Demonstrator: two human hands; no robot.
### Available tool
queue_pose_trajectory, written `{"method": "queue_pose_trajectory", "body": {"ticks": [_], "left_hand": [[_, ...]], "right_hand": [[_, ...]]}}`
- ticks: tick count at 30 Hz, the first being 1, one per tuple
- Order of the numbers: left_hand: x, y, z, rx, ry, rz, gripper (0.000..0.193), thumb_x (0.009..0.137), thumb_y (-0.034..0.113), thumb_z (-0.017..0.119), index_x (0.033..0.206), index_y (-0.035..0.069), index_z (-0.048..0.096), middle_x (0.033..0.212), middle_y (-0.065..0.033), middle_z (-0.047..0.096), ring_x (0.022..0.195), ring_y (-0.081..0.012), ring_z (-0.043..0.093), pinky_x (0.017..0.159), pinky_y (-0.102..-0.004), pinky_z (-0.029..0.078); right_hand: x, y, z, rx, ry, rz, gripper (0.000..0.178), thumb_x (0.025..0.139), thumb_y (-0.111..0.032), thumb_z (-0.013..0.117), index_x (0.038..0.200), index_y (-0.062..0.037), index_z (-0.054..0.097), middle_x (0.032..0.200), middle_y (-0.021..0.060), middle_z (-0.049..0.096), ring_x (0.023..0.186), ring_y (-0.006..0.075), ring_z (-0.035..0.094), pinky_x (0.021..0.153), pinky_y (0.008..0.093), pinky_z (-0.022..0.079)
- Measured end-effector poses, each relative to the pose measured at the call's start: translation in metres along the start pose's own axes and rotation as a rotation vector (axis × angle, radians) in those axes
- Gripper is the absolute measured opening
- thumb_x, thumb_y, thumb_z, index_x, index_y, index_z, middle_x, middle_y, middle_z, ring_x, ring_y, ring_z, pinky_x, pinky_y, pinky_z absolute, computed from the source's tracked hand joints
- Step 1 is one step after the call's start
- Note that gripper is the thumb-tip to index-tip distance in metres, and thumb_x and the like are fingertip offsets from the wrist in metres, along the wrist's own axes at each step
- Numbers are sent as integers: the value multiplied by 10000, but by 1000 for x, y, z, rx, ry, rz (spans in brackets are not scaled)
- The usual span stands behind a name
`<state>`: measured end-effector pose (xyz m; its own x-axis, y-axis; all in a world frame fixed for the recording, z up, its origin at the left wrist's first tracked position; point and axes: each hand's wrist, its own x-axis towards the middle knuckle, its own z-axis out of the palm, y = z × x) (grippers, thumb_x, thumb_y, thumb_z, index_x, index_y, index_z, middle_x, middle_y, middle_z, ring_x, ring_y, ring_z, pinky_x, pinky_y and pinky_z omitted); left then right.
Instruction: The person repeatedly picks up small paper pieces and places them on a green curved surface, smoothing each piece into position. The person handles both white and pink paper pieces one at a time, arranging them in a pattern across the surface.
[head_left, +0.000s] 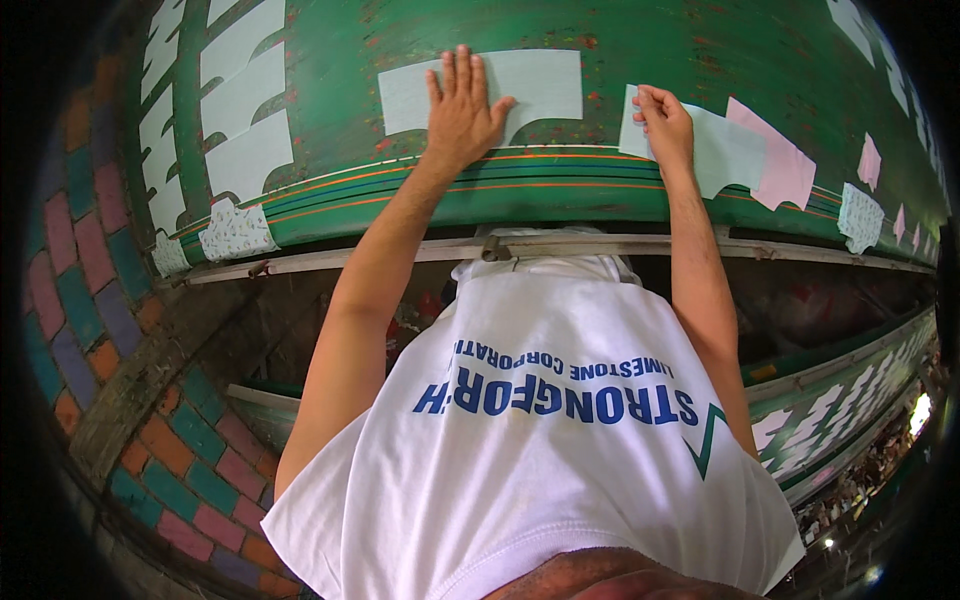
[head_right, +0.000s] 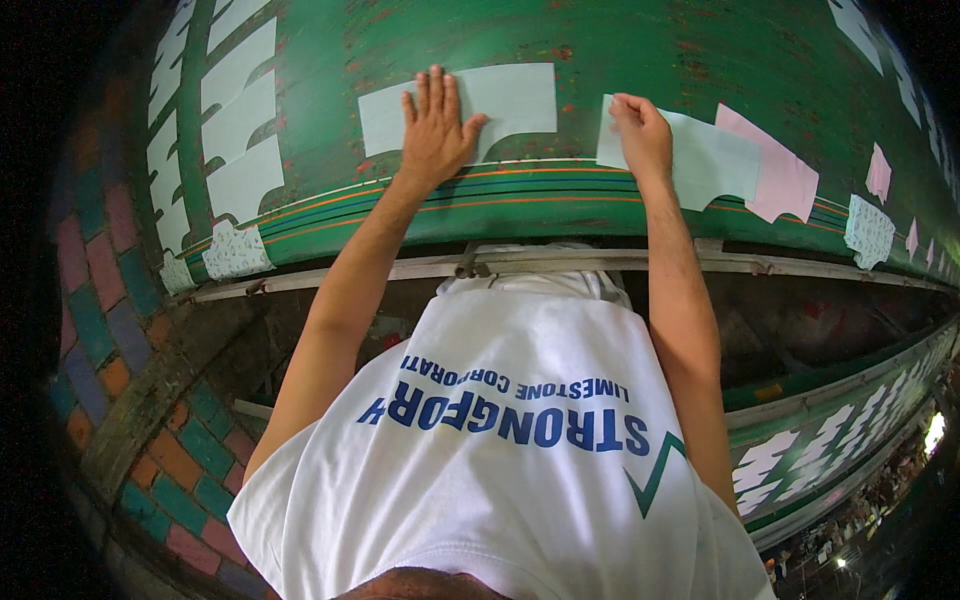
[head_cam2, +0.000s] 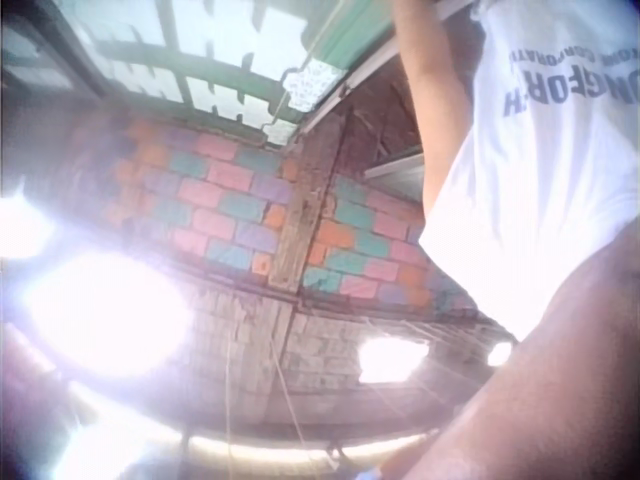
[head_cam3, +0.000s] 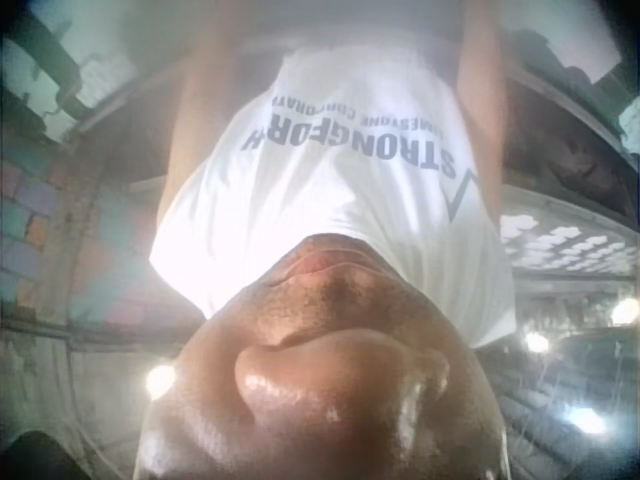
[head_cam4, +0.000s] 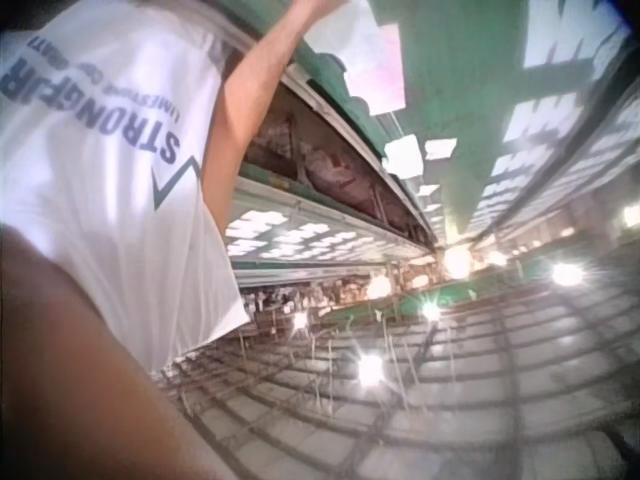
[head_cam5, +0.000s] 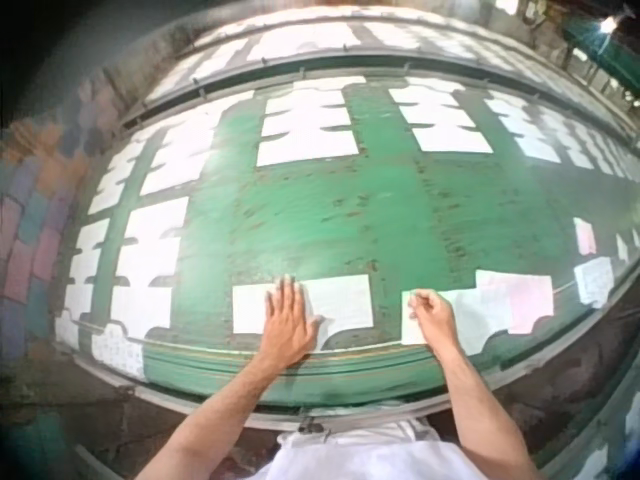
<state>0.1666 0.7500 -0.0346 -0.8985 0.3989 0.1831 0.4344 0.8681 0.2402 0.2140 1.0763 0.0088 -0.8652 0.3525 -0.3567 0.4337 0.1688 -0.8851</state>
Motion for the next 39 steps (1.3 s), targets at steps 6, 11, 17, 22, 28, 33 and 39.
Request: {"method": "queue_pose_trajectory", "body": {"ticks": [6,11,17,22,28,33,39], "left_hand": [[32,100,28,-54,-16,188,843,1059,627,407,1602,-15,354,1720,-248,188,1595,-460,127,1254,-668,65],[57,158,43,-216,10,137,562,1035,492,584,1481,151,568,1639,-209,375,1553,-482,228,1233,-701,146],[80,186,52,-285,102,-67,166,881,223,824,983,117,748,1491,-104,569,1529,-432,319,1225,-684,215],[75,185,51,-239,103,-118,98,880,164,814,918,102,748,1432,-84,611,1513,-409,349,1238,-650,219],[68,183,45,-119,101,-55,92,870,109,802,917,95,725,1376,-78,626,1418,-397,432,1187,-614,287],[78,186,46,-262,162,-71,121,850,98,794,943,148,734,1401,-62,597,1407,-407,429,1175,-684,258],[81,169,37,-177,101,58,237,815,84,806,1018,188,742,1409,-44,601,1380,-396,451,1152,-656,297]], "right_hand": [[8,34,-85,-68,64,-30,336,1031,-338,670,1185,-46,731,1031,36,770,879,122,693,803,286,522],[21,64,-154,-189,113,-91,340,1016,-365,674,1144,-59,750,980,45,778,877,156,725,829,319,542],[33,81,-216,-360,99,-124,379,1043,-422,614,1153,-90,760,999,55,779,902,186,734,852,344,550],[43,81,-226,-165,-18,17,398,1084,-438,513,1281,-166,727,1056,44,771,928,189,737,871,354,549],[42,81,-224,-405,45,-123,403,1056,-237,582,1442,-120,601,961,39,728,836,132,690,805,308,550],[45,86,-221,-395,72,-150,394,1021,-216,636,1401,-113,637,910,36,710,826,143,690,787,311,550],[46,87,-214,-416,100,-104,425,995,-343,649,1395,-200,651,1051,64,749,979,248,717,883,404,548]]}}
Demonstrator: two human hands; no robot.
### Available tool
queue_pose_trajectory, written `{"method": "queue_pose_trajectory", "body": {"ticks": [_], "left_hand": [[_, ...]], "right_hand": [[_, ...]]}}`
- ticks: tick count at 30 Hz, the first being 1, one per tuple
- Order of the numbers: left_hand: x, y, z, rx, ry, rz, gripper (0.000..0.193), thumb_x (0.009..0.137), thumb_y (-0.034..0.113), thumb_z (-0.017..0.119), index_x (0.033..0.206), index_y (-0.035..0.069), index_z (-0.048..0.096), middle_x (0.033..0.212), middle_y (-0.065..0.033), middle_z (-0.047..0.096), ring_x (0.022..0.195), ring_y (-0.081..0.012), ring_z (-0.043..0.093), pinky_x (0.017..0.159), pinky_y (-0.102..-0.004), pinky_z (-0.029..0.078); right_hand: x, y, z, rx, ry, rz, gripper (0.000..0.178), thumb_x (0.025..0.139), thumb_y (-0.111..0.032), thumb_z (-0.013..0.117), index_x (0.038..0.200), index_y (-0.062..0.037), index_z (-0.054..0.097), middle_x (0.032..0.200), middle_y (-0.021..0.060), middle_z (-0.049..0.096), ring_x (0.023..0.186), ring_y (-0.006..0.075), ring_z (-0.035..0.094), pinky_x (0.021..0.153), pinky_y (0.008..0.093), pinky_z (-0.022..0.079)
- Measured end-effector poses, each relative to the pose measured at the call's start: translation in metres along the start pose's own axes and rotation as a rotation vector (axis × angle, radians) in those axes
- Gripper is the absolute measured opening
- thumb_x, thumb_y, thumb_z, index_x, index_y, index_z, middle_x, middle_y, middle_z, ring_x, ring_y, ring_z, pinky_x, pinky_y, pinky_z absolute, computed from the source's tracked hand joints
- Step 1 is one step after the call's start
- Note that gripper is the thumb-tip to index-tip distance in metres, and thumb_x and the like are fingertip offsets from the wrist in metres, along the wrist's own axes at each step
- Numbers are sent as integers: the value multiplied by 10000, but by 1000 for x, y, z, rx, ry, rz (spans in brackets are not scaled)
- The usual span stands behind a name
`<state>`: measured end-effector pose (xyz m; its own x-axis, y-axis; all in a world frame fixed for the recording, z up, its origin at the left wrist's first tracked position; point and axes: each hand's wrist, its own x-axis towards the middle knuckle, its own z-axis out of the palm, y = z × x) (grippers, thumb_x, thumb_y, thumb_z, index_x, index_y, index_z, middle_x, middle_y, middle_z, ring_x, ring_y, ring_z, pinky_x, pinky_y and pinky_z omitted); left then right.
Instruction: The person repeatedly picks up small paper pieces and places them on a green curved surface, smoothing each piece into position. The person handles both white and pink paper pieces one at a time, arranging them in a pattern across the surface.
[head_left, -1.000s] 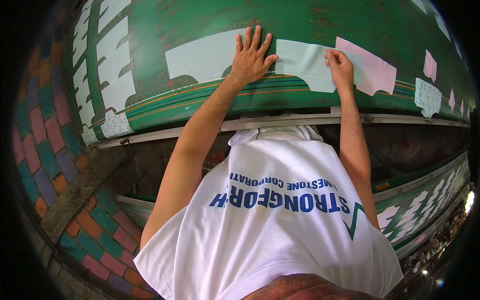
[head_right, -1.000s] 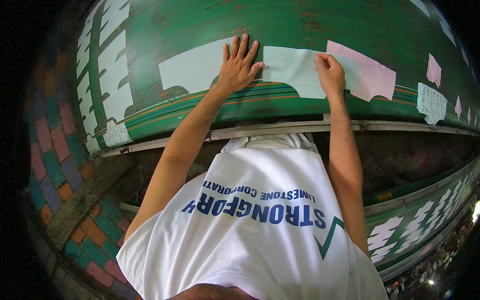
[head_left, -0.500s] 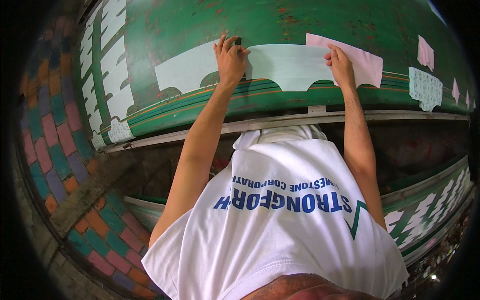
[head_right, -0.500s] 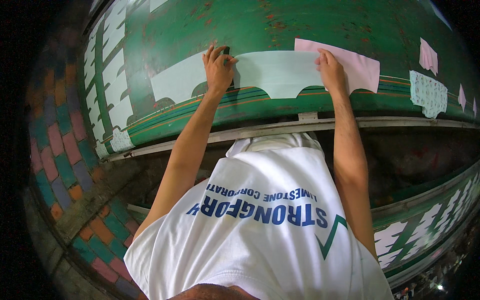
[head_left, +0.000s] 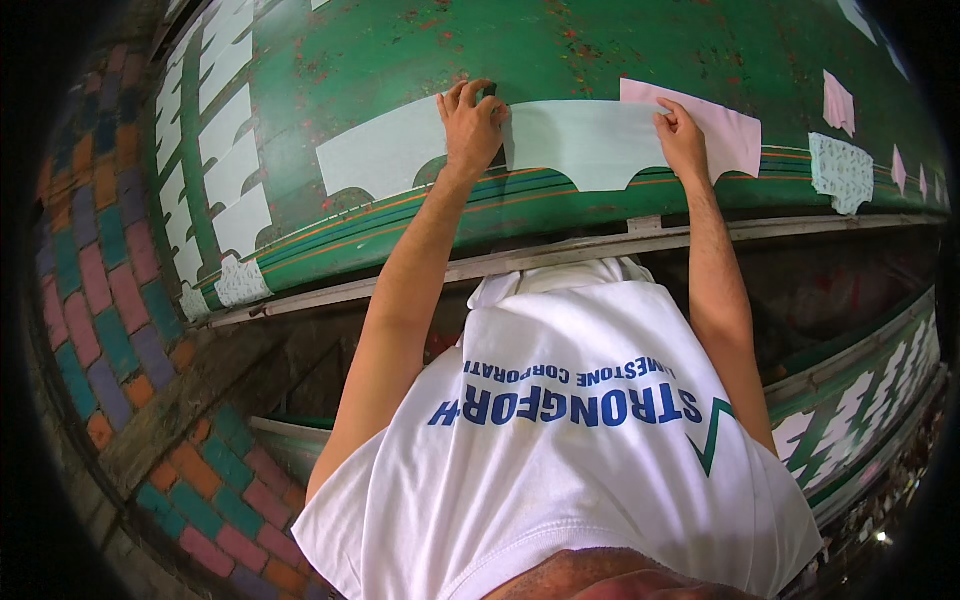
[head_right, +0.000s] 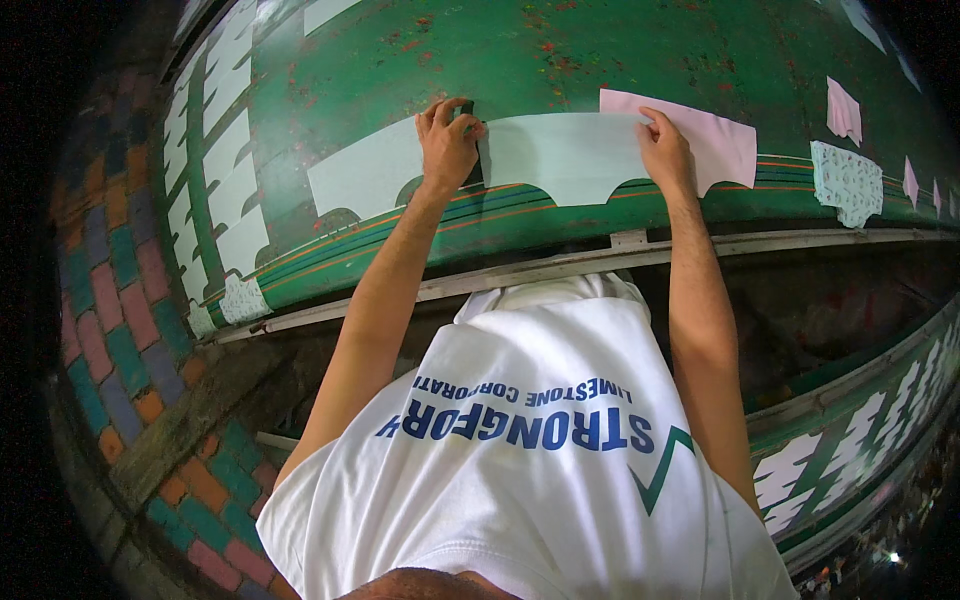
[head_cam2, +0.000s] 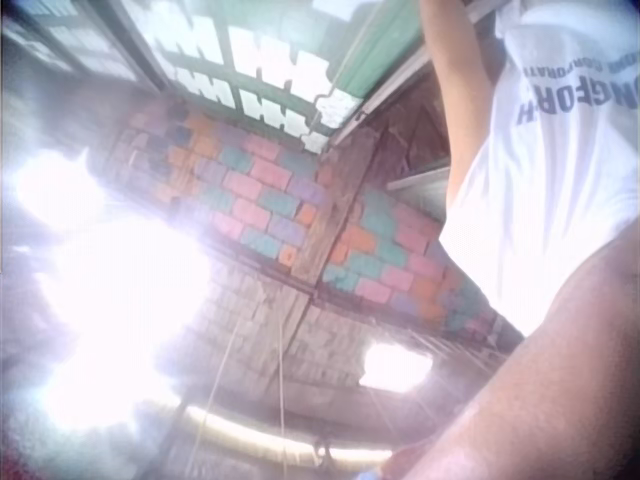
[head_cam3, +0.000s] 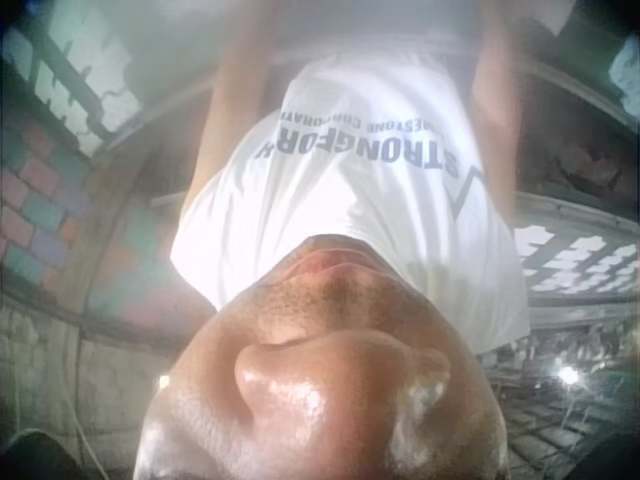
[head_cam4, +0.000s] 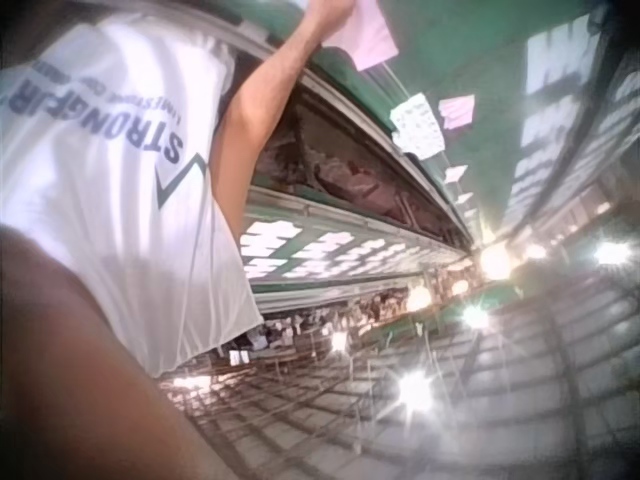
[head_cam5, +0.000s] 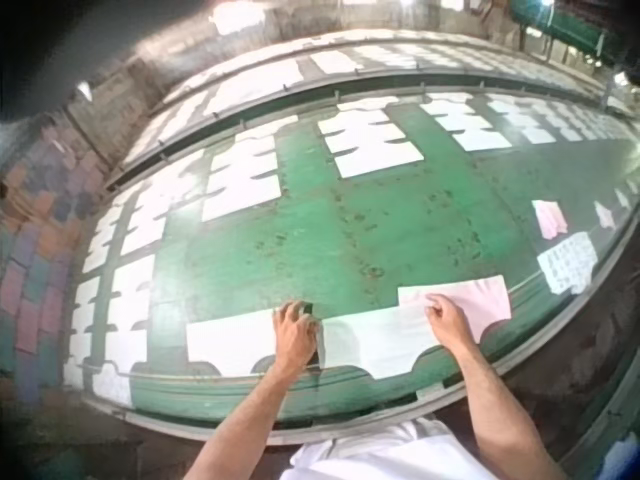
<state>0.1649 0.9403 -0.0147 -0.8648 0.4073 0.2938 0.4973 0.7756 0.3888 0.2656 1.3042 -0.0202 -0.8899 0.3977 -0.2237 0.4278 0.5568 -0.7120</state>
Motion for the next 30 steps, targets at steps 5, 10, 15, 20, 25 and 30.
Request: {"method": "queue_pose_trajectory", "body": {"ticks": [5,10,15,20,25,30], "left_hand": [[2,0,4,-76,-12,7,200,822,89,806,986,188,750,1408,-14,606,1372,-390,456,1157,-659,303],[9,-12,-1,-112,-106,71,200,848,77,782,1011,191,760,1458,-18,571,1418,-392,410,1180,-680,269],[17,-13,-1,-117,-153,137,208,843,63,778,1008,191,774,1509,-32,531,1443,-394,388,1189,-687,245],[29,-14,-4,-96,-292,170,268,826,50,783,1058,183,769,1530,-66,510,1463,-396,368,1203,-716,208],[32,-17,-7,-163,-274,164,297,811,53,793,1075,186,761,1550,-59,485,1483,-408,340,1201,-749,188],[35,-15,-6,-102,-344,226,238,815,60,790,1027,167,767,1550,-57,483,1493,-407,332,1201,-755,182]], "right_hand": [[-7,-6,2,-38,22,-46,435,982,-281,682,1400,-165,649,960,81,715,888,244,687,842,394,551],[-7,-11,11,-103,66,-58,436,983,-241,694,1409,-164,645,990,80,656,900,236,649,852,387,543],[-15,-7,16,-122,113,-131,448,986,-223,696,1425,-168,633,1054,86,622,920,233,640,862,384,541],[-21,-11,22,-142,143,-115,459,982,-201,697,1432,-147,625,1114,114,611,948,253,644,882,387,542],[-30,-18,27,-166,177,-92,477,968,-175,701,1436,-129,620,1229,160,608,1094,295,630,953,404,537],[-34,-20,32,-197,208,-138,485,957,-171,703,1432,-123,620,1280,175,612,1184,320,596,1008,431,518]]}}
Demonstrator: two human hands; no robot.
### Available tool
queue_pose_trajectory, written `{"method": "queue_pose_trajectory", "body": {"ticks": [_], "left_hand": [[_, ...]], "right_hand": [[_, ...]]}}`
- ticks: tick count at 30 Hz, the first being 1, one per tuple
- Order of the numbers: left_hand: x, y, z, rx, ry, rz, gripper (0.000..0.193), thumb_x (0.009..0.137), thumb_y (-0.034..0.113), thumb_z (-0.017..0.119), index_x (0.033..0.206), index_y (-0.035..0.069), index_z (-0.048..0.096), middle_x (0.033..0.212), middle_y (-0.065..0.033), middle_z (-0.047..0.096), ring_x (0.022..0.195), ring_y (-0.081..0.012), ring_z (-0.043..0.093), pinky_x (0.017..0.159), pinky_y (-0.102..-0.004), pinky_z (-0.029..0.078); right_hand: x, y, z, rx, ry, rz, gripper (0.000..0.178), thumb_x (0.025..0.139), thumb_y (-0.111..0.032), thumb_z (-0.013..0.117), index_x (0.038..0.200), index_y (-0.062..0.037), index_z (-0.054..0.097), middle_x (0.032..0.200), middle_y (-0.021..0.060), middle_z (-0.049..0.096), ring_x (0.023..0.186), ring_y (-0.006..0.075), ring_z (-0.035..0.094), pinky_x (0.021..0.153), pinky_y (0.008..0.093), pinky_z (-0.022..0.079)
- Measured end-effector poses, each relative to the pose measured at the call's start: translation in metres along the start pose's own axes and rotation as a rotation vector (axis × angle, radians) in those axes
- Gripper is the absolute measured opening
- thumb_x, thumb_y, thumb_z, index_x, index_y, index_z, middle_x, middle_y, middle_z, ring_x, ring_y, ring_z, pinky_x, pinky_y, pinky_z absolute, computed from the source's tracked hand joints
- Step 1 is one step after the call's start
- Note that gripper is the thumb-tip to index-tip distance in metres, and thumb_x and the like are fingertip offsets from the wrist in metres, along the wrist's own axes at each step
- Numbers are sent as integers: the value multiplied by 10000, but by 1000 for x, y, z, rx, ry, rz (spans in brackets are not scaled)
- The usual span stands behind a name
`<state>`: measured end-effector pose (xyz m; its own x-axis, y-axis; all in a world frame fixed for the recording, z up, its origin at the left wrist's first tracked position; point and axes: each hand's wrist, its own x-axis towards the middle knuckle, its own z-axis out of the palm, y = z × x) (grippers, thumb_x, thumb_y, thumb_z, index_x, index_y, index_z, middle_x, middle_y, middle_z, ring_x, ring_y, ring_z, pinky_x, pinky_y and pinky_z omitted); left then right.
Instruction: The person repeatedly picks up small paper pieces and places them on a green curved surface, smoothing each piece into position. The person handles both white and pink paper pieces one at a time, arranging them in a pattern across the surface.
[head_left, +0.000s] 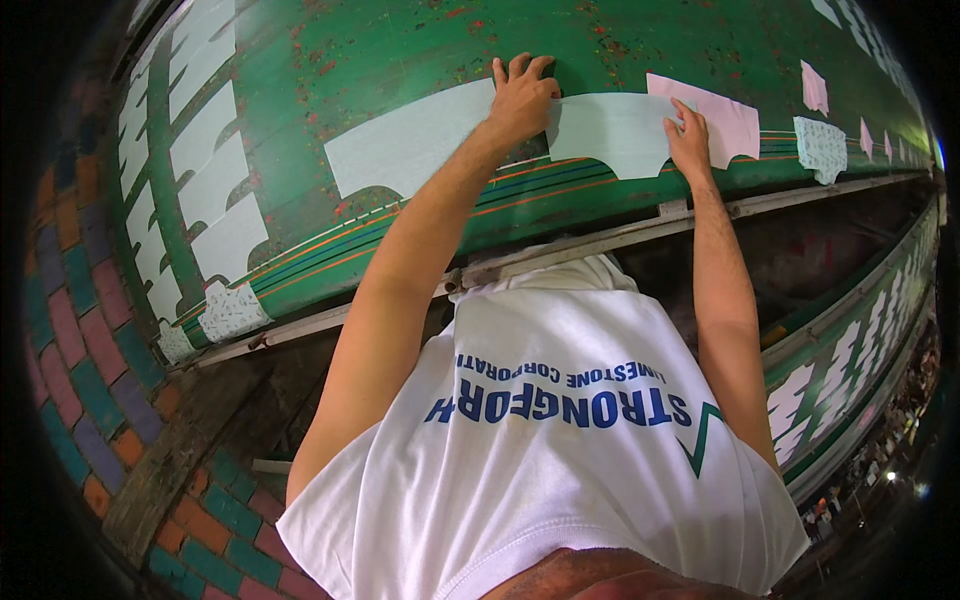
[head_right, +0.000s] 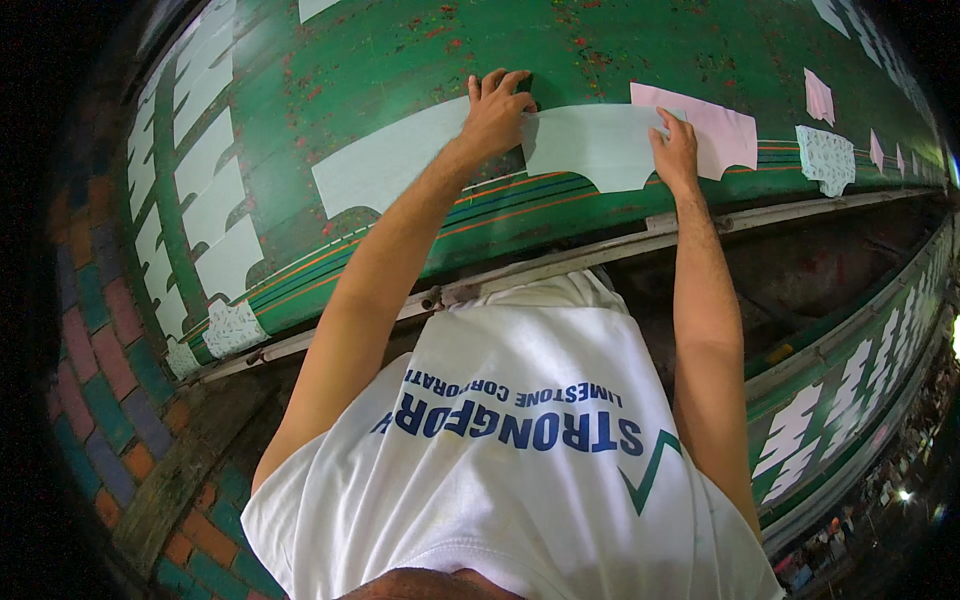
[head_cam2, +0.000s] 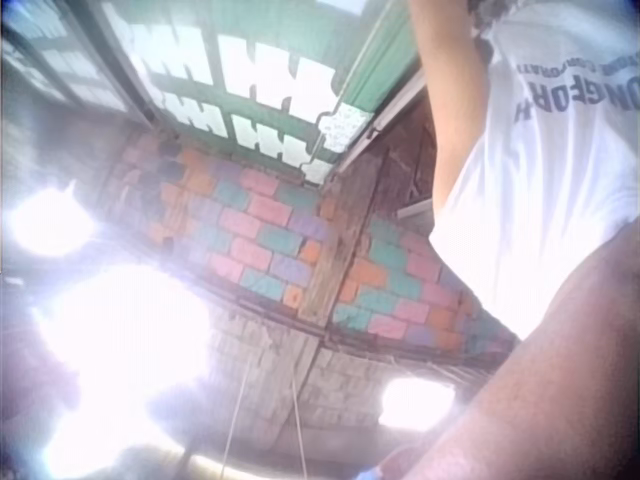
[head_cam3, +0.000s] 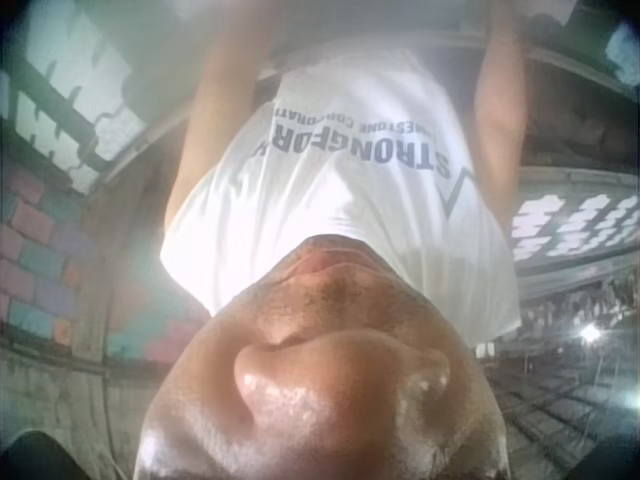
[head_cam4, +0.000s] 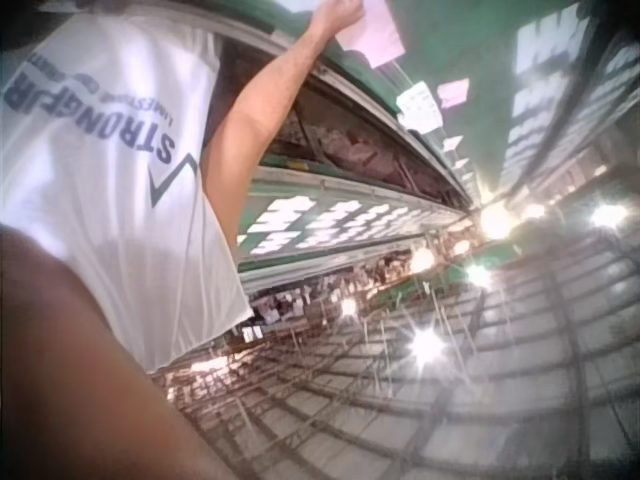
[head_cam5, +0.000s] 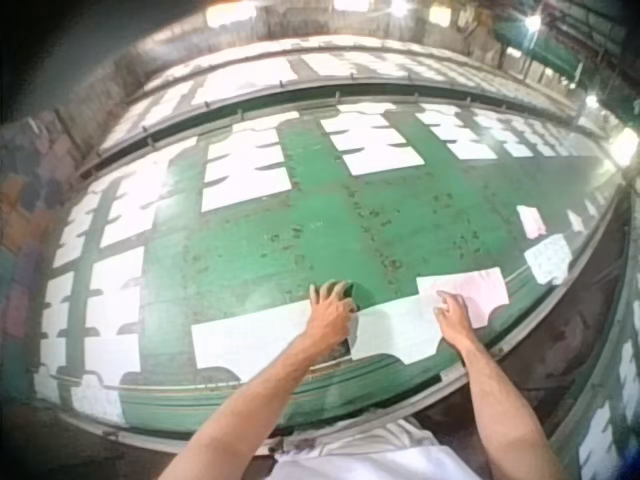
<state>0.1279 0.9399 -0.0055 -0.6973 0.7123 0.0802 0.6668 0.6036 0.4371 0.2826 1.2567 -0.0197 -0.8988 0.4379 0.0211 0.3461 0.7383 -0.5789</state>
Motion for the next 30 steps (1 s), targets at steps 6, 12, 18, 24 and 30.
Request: {"method": "queue_pose_trajectory", "body": {"ticks": [6,12,18,24,30], "left_hand": [[-9,-7,-8,44,115,97,85,847,125,759,926,146,778,1468,-63,560,1458,-354,398,1225,-701,205],[-39,0,-14,137,198,318,90,822,103,732,909,93,749,1344,-65,627,1386,-304,474,1248,-584,271],[-76,31,-22,-231,245,352,204,822,27,722,999,69,630,1215,-121,656,1176,-345,581,1046,-502,459],[-110,50,-38,-540,280,40,162,919,12,707,1046,50,614,980,-146,713,868,-332,706,756,-415,574],[-143,-9,-74,-686,514,-192,172,941,-59,677,1082,34,641,954,-105,703,873,-232,698,783,-323,559]], "right_hand": [[-7,-2,3,-92,30,-70,519,947,-151,702,1455,-129,596,1294,176,616,1213,324,580,1033,450,501],[-1,1,0,-13,26,8,480,954,-112,684,1428,-129,606,1219,160,642,1133,323,617,985,442,513],[11,13,-18,64,-29,67,213,969,-80,670,1179,-68,703,1117,142,661,995,306,659,911,411,532],[18,-7,-8,50,161,-5,156,947,-74,714,1099,-62,746,1278,107,631,1239,293,584,960,398,548],[46,-86,23,298,-117,87,146,981,-132,688,1105,-74,739,1259,100,698,1141,220,666,933,346,530]]}}
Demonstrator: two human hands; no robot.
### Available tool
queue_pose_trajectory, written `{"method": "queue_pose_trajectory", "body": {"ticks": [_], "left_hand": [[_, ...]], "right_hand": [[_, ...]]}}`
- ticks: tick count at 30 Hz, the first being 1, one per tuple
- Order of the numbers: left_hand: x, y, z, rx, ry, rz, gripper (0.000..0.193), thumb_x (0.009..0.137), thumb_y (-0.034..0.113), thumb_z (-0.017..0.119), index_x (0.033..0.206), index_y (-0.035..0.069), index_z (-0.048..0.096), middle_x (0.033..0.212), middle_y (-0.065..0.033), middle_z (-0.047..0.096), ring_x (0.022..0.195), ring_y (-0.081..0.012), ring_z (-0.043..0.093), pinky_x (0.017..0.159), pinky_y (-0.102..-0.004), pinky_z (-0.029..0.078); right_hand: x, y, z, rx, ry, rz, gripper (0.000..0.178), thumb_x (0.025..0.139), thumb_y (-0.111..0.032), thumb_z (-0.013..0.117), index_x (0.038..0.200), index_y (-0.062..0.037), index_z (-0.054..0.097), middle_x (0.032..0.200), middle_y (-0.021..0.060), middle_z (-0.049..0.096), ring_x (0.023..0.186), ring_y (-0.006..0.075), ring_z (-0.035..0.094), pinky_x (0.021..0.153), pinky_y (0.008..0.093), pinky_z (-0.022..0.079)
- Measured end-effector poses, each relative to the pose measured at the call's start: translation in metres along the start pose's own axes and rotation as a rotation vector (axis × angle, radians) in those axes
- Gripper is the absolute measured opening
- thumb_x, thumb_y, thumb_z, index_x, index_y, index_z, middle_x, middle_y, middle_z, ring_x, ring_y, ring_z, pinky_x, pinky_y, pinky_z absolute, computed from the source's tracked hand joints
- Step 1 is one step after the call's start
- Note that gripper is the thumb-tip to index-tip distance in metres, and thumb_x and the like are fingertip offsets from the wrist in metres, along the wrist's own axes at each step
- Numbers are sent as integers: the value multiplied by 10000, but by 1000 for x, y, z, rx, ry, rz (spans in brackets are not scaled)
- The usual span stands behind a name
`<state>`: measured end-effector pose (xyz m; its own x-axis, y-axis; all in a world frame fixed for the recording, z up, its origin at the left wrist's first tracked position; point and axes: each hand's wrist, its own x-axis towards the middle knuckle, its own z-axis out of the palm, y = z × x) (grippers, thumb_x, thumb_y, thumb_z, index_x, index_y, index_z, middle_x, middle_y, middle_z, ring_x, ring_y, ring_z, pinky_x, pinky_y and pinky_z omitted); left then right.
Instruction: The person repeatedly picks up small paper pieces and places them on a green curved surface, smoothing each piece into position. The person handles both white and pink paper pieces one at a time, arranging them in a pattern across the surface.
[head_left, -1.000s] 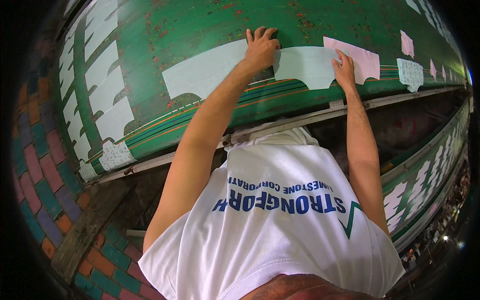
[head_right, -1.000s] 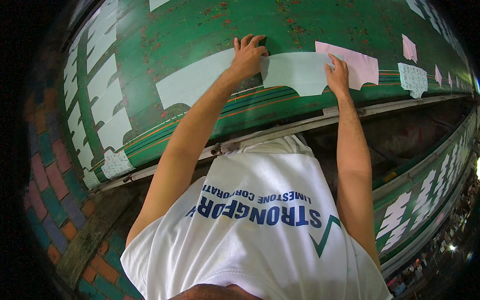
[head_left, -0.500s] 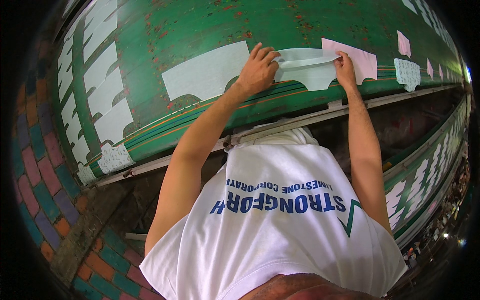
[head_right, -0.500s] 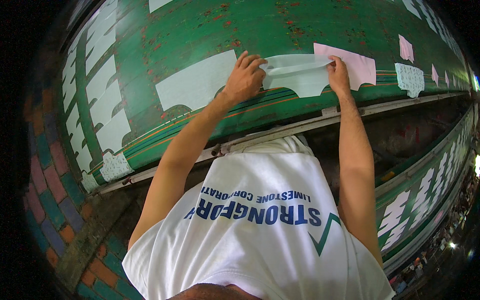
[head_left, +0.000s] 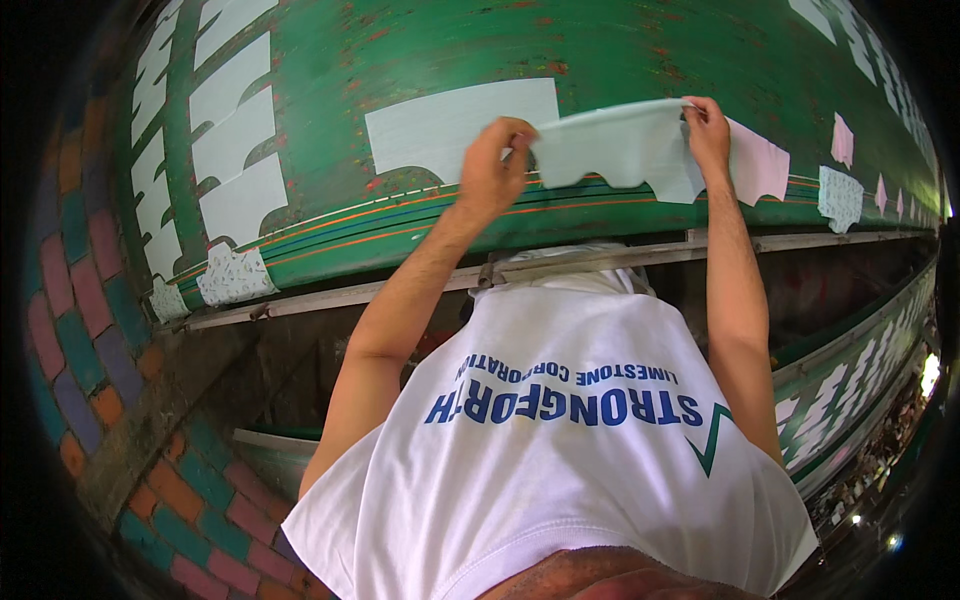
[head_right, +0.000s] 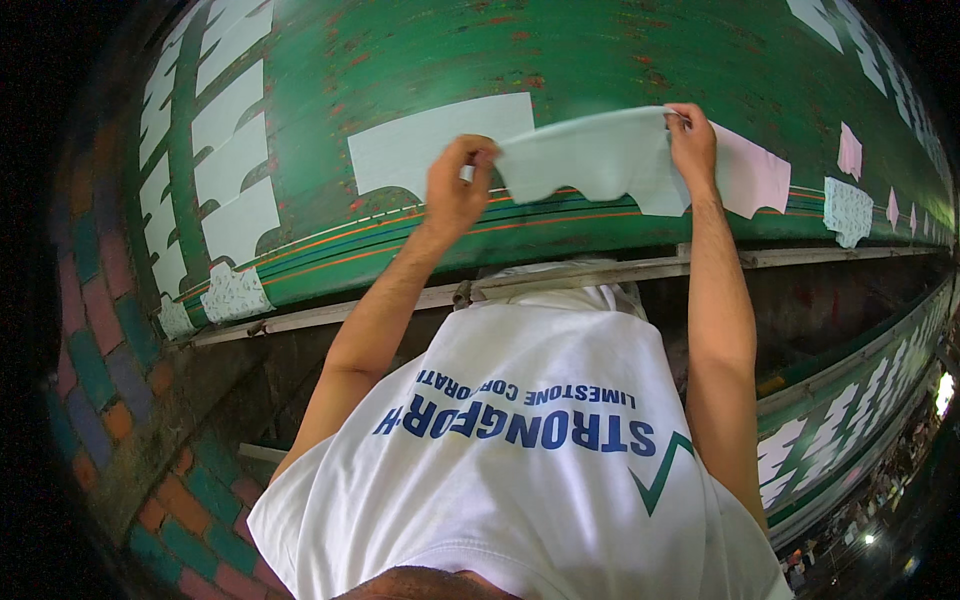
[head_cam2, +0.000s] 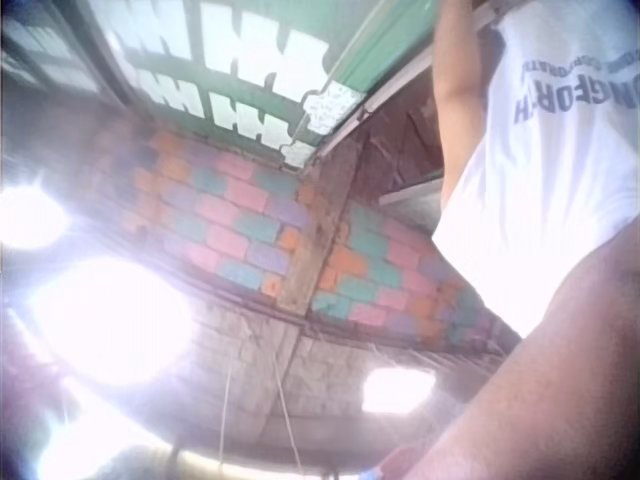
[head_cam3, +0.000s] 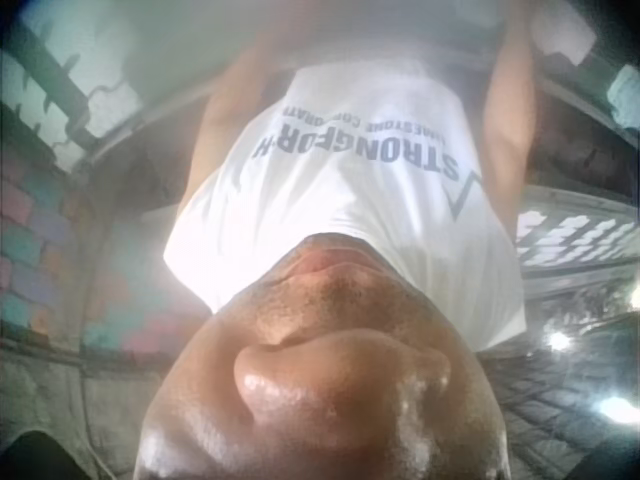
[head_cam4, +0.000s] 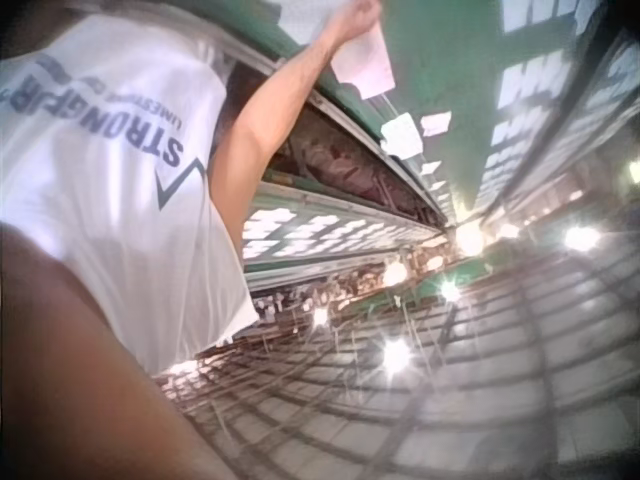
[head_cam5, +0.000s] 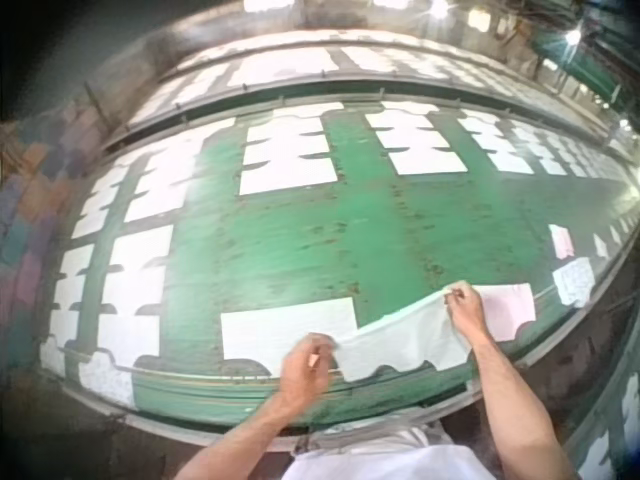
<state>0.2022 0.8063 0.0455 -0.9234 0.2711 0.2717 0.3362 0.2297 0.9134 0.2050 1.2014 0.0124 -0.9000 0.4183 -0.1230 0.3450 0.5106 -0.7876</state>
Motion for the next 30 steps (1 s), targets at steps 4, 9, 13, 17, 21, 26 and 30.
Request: {"method": "queue_pose_trajectory", "body": {"ticks": [4,9,13,17,21,26,30], "left_hand": [[17,-37,-73,95,87,16,184,937,-141,587,1024,5,656,1030,-87,654,945,-179,631,844,-280,514],[51,-91,-144,186,202,-34,167,943,-69,600,1026,8,723,1050,-92,644,969,-180,623,876,-294,508],[81,-128,-169,298,250,-79,199,937,20,688,1126,28,749,1071,-112,674,870,-207,664,804,-312,544],[101,-151,-179,434,225,-24,227,930,38,717,1155,31,744,1135,-127,700,842,-222,697,795,-321,567],[111,-163,-182,451,217,-53,248,948,80,741,1195,70,752,1185,-103,700,861,-185,688,807,-302,566],[114,-172,-187,503,157,-103,248,952,103,745,1198,73,753,1217,-102,706,954,-212,698,853,-332,570],[117,-180,-188,943,68,56,326,1025,239,644,1304,80,703,1399,-140,623,1250,-325,568,1071,-488,456]], "right_hand": [[12,-54,71,65,-65,-194,152,993,-142,649,1101,-72,729,1125,67,729,1047,192,690,912,330,523],[32,-109,131,-72,-397,-320,222,973,-129,619,1165,-94,726,1090,78,715,1015,246,689,922,341,526],[42,-140,171,-39,-323,-350,333,946,-127,630,1268,-116,716,1216,109,676,1107,284,664,967,381,526],[55,-150,185,-119,-289,-362,441,926,-149,659,1367,-121,667,1362,120,612,1245,299,615,1049,405,506],[63,-145,190,-127,-303,-361,567,904,-160,689,1459,-110,587,1430,128,580,1304,318,588,1111,402,478],[76,-130,206,-88,-298,-368,614,912,-168,680,1507,-100,540,1481,134,553,1330,328,571,1127,409,466],[79,-125,213,-109,-281,-396,608,936,-190,671,1523,-116,530,1514,131,528,1361,337,548,1143,419,452]]}}
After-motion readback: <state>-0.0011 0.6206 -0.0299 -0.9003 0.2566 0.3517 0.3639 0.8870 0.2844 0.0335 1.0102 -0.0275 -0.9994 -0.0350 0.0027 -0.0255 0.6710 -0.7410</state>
